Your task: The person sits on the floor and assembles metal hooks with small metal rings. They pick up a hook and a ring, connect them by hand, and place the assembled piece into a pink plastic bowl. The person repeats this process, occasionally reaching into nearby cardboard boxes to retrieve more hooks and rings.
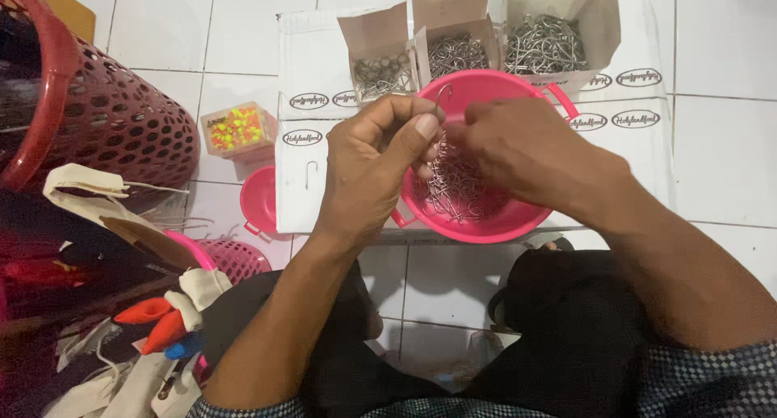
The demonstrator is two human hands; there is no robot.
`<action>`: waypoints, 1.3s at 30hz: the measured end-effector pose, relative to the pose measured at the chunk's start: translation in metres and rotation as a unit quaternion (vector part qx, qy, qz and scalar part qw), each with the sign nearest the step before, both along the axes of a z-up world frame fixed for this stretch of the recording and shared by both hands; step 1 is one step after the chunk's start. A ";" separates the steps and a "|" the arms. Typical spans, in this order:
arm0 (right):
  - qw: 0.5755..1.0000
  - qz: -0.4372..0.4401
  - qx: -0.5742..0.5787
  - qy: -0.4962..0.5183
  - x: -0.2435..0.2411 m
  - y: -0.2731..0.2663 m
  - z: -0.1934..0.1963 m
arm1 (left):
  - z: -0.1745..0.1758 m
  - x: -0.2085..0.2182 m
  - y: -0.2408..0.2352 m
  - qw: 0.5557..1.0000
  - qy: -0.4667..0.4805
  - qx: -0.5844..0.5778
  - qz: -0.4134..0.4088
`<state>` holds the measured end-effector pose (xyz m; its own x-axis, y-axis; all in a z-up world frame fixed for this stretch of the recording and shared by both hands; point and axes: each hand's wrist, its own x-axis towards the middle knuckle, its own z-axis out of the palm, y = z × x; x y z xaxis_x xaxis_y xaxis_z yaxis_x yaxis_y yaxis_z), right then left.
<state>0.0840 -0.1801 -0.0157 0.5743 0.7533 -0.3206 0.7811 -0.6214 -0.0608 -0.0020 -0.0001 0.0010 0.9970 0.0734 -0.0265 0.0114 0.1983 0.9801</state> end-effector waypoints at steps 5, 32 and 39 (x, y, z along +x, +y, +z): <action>0.997 -0.027 0.066 0.012 -0.001 -0.011 0.008 | -0.001 0.001 0.000 1.000 0.013 0.014 0.001; 0.999 0.021 0.048 0.013 0.002 -0.006 -0.004 | 0.000 -0.001 0.001 1.000 0.008 0.021 -0.003; 0.953 0.020 0.297 0.050 0.001 -0.031 0.032 | -0.002 0.000 0.001 1.000 0.011 0.014 -0.002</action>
